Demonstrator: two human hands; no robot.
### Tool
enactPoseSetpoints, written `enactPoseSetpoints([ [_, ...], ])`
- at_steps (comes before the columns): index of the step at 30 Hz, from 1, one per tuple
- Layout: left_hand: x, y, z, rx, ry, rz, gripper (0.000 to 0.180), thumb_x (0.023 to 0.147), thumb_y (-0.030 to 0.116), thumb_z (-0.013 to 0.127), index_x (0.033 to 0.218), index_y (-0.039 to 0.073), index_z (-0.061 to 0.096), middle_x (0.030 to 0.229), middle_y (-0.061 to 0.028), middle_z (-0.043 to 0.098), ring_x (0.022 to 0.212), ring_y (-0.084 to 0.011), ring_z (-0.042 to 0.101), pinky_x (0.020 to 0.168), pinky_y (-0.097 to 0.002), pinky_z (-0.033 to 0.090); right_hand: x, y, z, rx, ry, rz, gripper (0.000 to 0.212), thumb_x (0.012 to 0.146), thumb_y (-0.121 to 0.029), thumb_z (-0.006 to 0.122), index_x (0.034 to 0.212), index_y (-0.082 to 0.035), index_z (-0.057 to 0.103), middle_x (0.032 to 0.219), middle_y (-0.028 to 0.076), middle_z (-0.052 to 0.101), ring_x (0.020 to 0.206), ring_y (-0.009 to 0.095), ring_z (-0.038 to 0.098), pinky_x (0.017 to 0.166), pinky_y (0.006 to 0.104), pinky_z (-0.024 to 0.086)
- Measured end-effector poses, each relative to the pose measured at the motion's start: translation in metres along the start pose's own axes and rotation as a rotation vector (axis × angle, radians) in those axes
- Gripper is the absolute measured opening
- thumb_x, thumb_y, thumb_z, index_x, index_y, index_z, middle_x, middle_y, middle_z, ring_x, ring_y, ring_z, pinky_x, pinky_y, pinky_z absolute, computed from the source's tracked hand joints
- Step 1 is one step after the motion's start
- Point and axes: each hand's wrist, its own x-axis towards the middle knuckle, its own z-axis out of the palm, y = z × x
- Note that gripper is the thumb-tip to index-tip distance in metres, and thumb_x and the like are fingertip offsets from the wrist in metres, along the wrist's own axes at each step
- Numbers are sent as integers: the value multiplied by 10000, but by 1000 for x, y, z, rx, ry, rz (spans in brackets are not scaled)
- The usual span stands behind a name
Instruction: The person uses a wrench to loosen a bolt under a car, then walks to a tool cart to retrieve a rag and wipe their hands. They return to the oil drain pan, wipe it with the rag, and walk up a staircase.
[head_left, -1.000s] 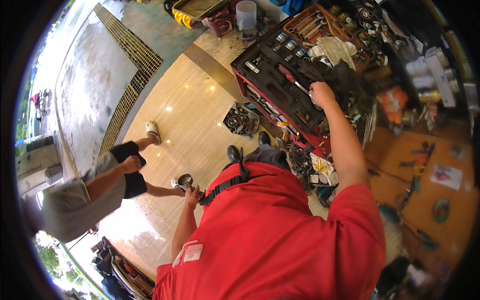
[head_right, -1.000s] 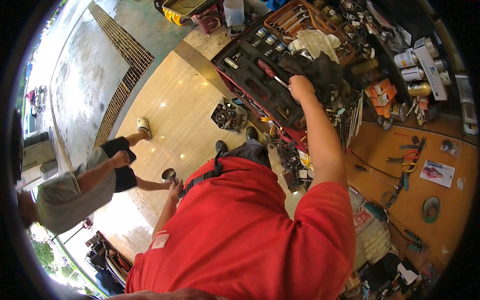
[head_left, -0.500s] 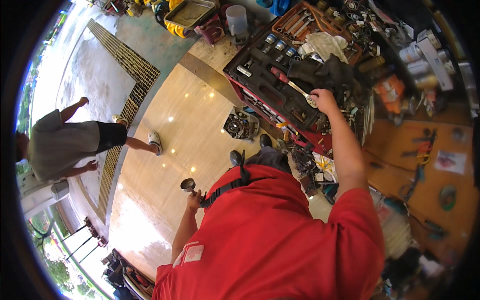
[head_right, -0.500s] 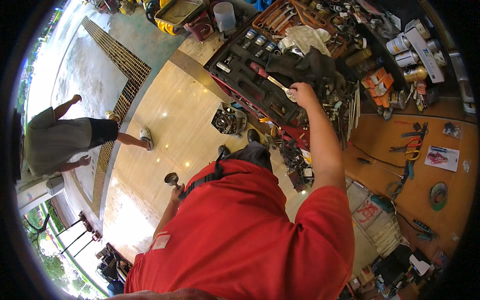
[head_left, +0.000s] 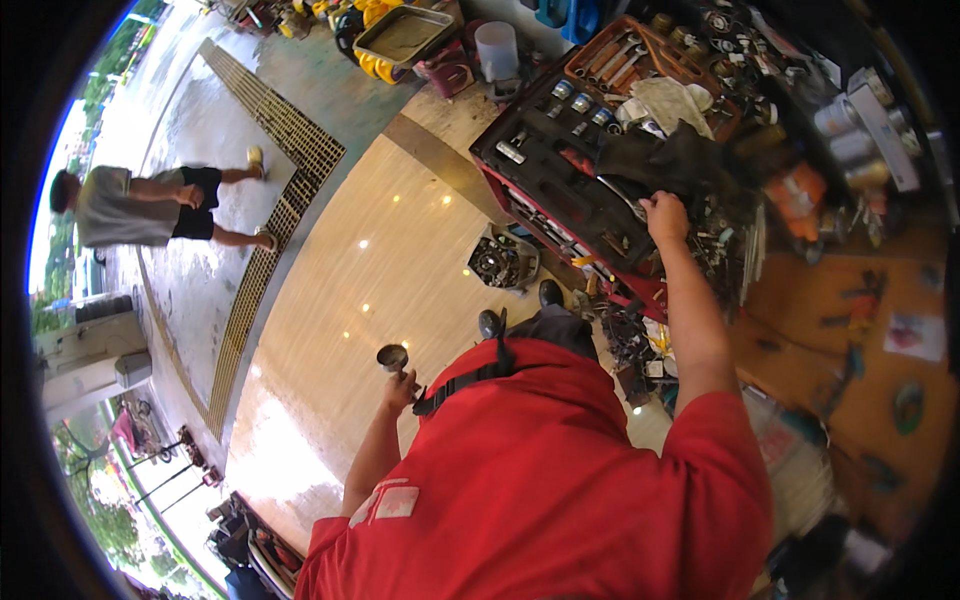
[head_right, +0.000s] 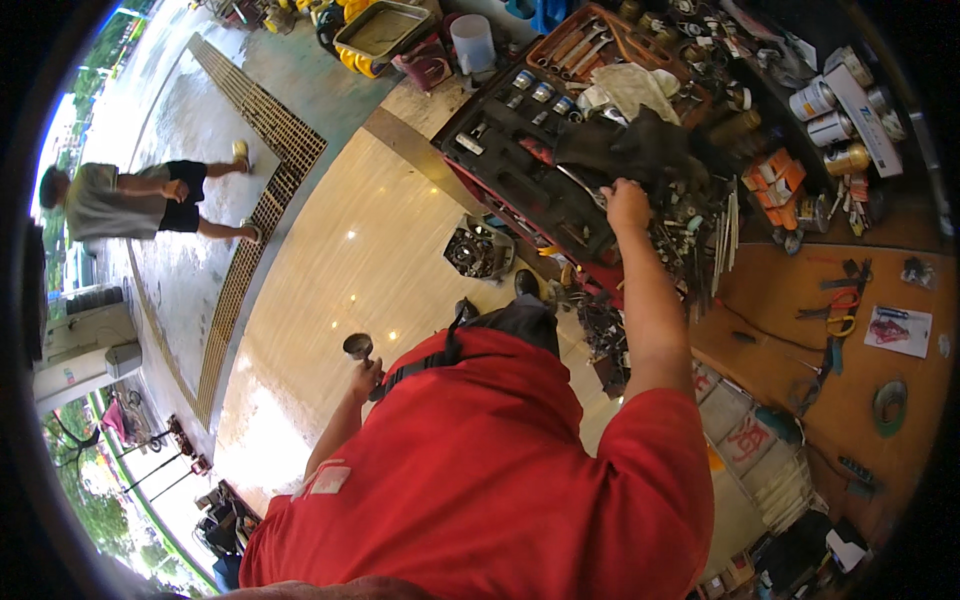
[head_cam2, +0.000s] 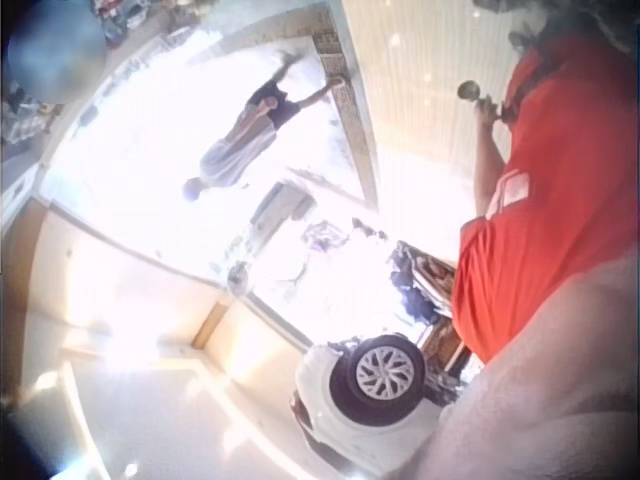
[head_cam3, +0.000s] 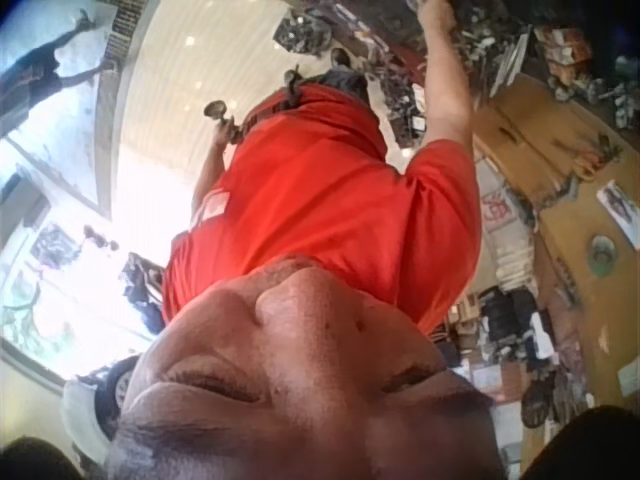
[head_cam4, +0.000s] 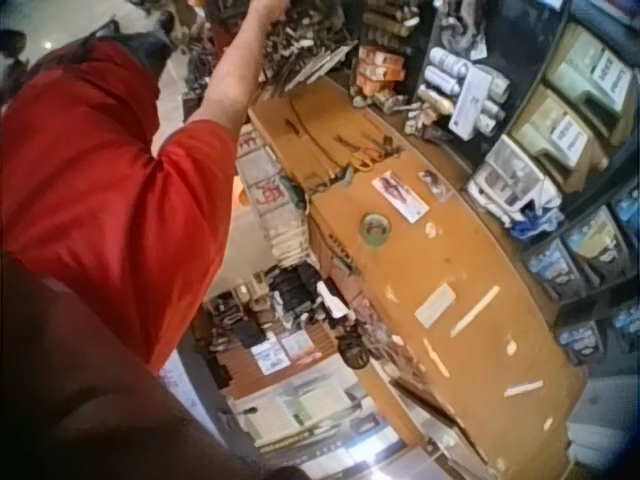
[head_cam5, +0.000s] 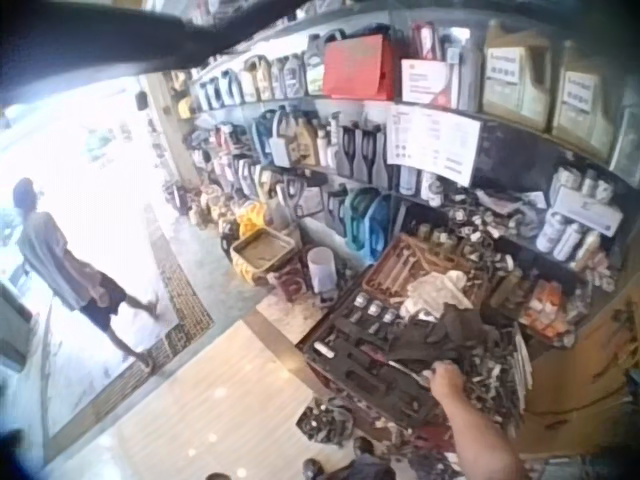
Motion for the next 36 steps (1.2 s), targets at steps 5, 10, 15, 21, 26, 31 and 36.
enactPoseSetpoints([
  [5, 20, 31, 2, 150, 41, 207, 350, 866, 341, 585, 845, -8, 568, 647, -98, 607, 564, -177, 594, 516, -323, 477, -10, -11, -2, -68, 88, 31, 271, 810, -337, 637, 850, -69, 617, 893, 143, 600, 856, 359, 583, 698, 472, 465],
  [10, 6, 132, 14, 436, -4, 379, 378, 848, 376, 579, 920, 5, 603, 665, -143, 625, 628, -251, 625, 575, -380, 461, -15, -19, -2, -92, 174, 28, 272, 841, -329, 605, 859, -58, 589, 891, 159, 582, 826, 367, 577, 682, 464, 469],
  [15, -11, 195, 29, 670, 14, 448, 432, 823, 434, 604, 802, 3, 597, 781, -243, 609, 765, -410, 581, 649, -456, 446, -61, -103, -22, 376, 160, -293, 243, 836, -268, 604, 809, -26, 605, 770, 152, 593, 755, 353, 568, 658, 421, 457],
  [21, -26, 232, 47, 688, 7, 552, 412, 827, 405, 610, 812, -7, 597, 771, -230, 610, 751, -394, 593, 648, -450, 453, -145, -186, 26, 926, -1075, -239, 595, 810, -290, 694, 1265, 5, 450, 922, 58, 619, 711, 128, 583, 569, 246, 477],
  [26, -29, 217, 50, 692, -109, 570, 377, 825, 388, 604, 833, 11, 606, 784, -220, 617, 777, -390, 594, 674, -459, 458, -164, -200, 70, 1179, -1385, 51, 501, 853, -253, 649, 1236, -4, 446, 945, 55, 603, 683, 114, 570, 532, 226, 474],
  [31, -24, 169, 55, 627, -114, 483, 390, 823, 423, 588, 880, 39, 624, 833, -194, 634, 818, -381, 601, 704, -461, 472, -190, -209, 82, 1048, -1463, 150, 446, 829, -279, 678, 1155, -23, 515, 850, 20, 603, 655, 91, 549, 515, 201, 442],
  [36, -23, 127, 57, 609, -175, 364, 404, 838, 449, 565, 908, 59, 647, 859, -173, 650, 848, -351, 621, 717, -443, 490, -210, -224, 107, 758, -1544, 227, 392, 829, -258, 666, 1129, -37, 543, 810, -5, 579, 635, 75, 526, 494, 202, 421],
])
